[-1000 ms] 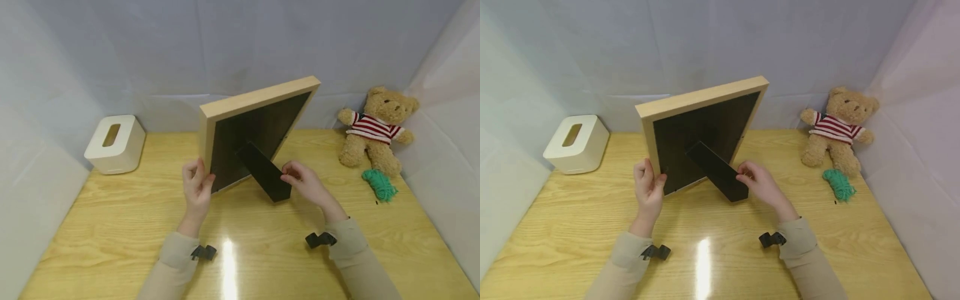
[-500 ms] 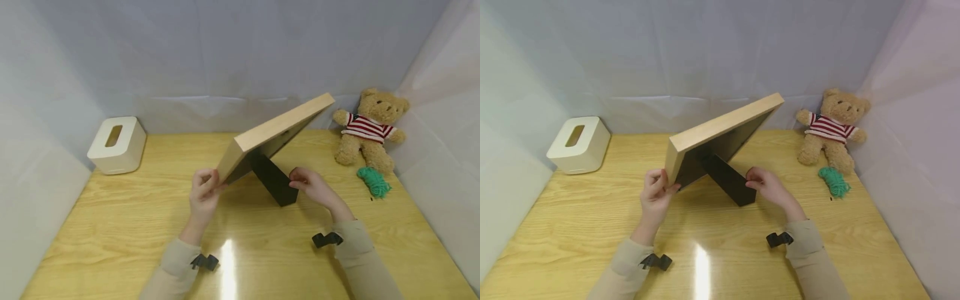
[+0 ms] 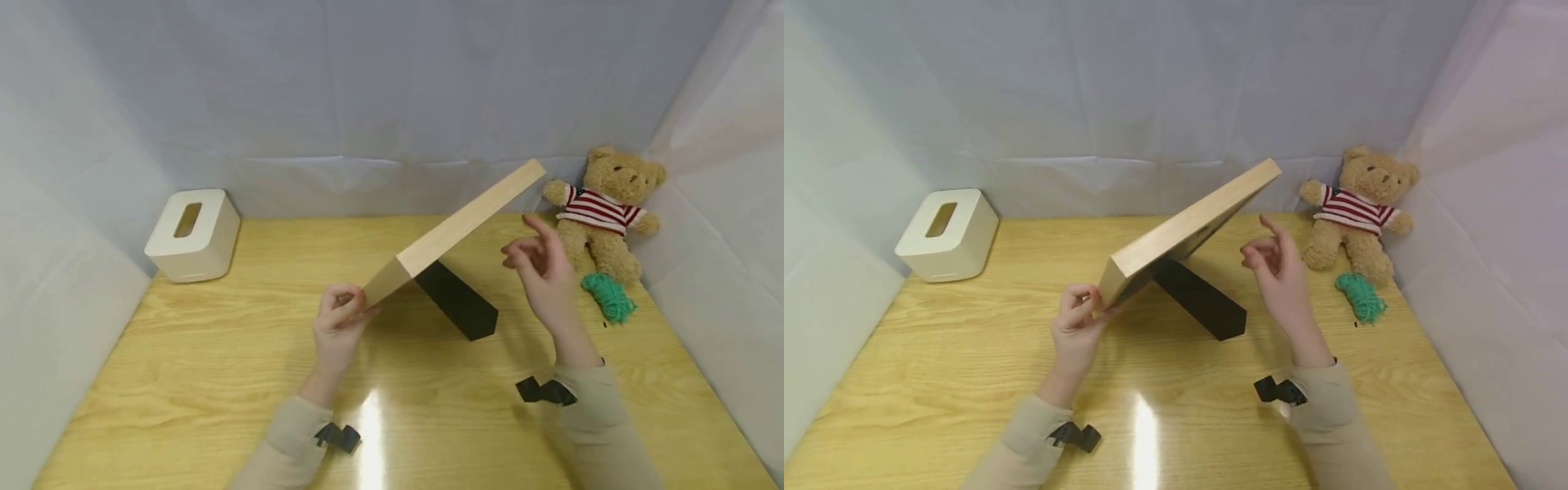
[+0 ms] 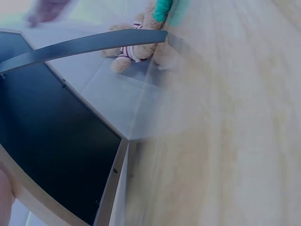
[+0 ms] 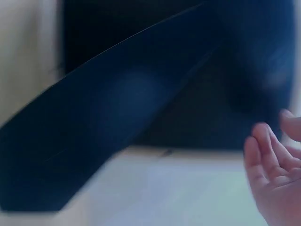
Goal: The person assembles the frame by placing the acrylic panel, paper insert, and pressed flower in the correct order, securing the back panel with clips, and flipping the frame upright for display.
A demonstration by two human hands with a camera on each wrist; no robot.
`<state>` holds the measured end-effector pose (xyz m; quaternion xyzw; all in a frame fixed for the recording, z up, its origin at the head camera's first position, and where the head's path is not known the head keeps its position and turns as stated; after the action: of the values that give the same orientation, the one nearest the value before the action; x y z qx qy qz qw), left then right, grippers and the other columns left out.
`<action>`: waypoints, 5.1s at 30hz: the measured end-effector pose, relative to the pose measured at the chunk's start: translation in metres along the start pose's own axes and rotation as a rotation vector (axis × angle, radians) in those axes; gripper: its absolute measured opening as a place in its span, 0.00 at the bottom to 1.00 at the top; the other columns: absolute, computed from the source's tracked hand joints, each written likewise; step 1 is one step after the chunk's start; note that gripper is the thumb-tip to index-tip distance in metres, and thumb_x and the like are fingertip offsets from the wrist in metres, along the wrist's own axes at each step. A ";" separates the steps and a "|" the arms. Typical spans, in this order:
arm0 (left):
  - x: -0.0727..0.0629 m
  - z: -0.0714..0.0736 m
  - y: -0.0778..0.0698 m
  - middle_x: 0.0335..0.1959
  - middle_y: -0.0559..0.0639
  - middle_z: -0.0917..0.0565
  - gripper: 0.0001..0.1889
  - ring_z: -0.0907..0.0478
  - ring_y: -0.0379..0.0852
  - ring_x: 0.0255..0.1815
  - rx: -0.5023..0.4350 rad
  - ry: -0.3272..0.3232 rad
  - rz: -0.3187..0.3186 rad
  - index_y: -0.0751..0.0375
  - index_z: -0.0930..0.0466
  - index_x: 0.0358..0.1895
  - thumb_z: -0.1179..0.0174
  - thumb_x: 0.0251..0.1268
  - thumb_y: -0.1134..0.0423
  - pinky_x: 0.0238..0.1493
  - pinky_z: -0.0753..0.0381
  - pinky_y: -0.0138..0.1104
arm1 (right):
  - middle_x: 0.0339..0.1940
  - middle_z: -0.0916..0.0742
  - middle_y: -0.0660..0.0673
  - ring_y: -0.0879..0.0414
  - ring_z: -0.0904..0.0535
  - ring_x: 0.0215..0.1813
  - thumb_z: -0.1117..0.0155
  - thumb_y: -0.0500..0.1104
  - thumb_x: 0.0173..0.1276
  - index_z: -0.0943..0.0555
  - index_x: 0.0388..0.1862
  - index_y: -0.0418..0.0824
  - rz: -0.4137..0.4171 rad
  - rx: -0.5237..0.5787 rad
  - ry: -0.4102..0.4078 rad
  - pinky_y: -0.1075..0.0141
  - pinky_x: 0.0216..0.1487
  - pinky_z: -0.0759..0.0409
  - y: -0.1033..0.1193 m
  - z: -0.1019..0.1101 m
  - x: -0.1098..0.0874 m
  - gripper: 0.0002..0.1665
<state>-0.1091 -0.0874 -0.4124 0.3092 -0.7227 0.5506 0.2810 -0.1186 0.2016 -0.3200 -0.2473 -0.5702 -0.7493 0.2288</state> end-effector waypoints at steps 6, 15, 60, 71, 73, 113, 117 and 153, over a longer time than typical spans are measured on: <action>-0.003 -0.002 0.002 0.45 0.46 0.24 0.30 0.23 0.48 0.50 0.043 -0.016 -0.003 0.56 0.13 0.42 0.39 0.40 0.93 0.48 0.19 0.35 | 0.42 0.15 0.43 0.64 0.19 0.39 0.51 0.41 0.76 0.40 0.74 0.46 0.036 -0.121 0.012 0.73 0.47 0.22 0.044 -0.008 0.019 0.29; -0.011 -0.010 0.001 0.48 0.44 0.24 0.29 0.24 0.46 0.52 0.008 0.015 0.030 0.52 0.14 0.46 0.38 0.45 0.89 0.49 0.19 0.35 | 0.39 0.14 0.44 0.68 0.20 0.35 0.44 0.47 0.73 0.46 0.75 0.46 -0.066 -0.302 0.063 0.77 0.46 0.26 0.056 -0.012 0.014 0.37; -0.015 -0.085 -0.016 0.33 0.49 0.24 0.23 0.28 0.45 0.33 0.594 0.263 -0.234 0.56 0.19 0.55 0.37 0.53 0.75 0.35 0.27 0.33 | 0.21 0.24 0.46 0.59 0.34 0.24 0.46 0.67 0.61 0.24 0.63 0.42 0.252 -0.586 -0.057 0.70 0.23 0.42 0.072 0.016 0.007 0.40; -0.011 -0.102 -0.013 0.30 0.47 0.25 0.17 0.31 0.43 0.29 0.679 0.240 -0.247 0.57 0.15 0.50 0.35 0.56 0.71 0.32 0.32 0.31 | 0.23 0.18 0.41 0.56 0.33 0.20 0.28 0.46 0.51 0.20 0.58 0.42 0.260 -0.780 -0.213 0.69 0.22 0.38 0.078 0.013 0.006 0.32; -0.012 -0.108 -0.013 0.30 0.47 0.25 0.17 0.31 0.43 0.28 0.708 0.232 -0.256 0.57 0.15 0.50 0.35 0.55 0.73 0.31 0.32 0.31 | 0.25 0.17 0.41 0.54 0.31 0.20 0.27 0.45 0.50 0.19 0.57 0.42 0.254 -0.813 -0.249 0.66 0.21 0.35 0.079 0.012 0.005 0.32; 0.099 0.008 0.060 0.72 0.64 0.43 0.37 0.37 0.65 0.63 0.421 0.279 0.494 0.57 0.51 0.76 0.44 0.66 0.71 0.61 0.34 0.56 | 0.36 0.21 0.46 0.55 0.29 0.31 0.49 0.35 0.73 0.23 0.60 0.38 -0.073 -0.214 0.074 0.69 0.32 0.32 -0.031 0.044 0.116 0.18; 0.100 0.003 0.043 0.73 0.65 0.46 0.38 0.37 0.66 0.60 0.372 0.277 0.497 0.61 0.56 0.76 0.46 0.67 0.73 0.58 0.31 0.54 | 0.38 0.22 0.45 0.56 0.28 0.34 0.50 0.33 0.73 0.24 0.61 0.37 -0.049 -0.149 0.075 0.70 0.37 0.30 -0.041 0.037 0.123 0.19; 0.048 -0.002 0.048 0.48 0.65 0.28 0.23 0.35 0.44 0.46 0.356 -0.180 0.101 0.70 0.33 0.65 0.50 0.66 0.79 0.36 0.30 0.25 | 0.49 0.20 0.31 0.49 0.22 0.44 0.42 0.28 0.66 0.54 0.78 0.46 -0.094 -0.264 0.239 0.78 0.44 0.27 -0.084 0.011 0.037 0.48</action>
<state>-0.1765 -0.0824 -0.4063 0.3651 -0.6507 0.6533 0.1283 -0.1981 0.2310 -0.3564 -0.1572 -0.4466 -0.8515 0.2253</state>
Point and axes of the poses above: each hand's wrist, its own x-axis towards the middle knuckle, its own z-axis out of the back of the hand, y = z × x, the point moved 2 cm from there along x, towards the middle knuckle
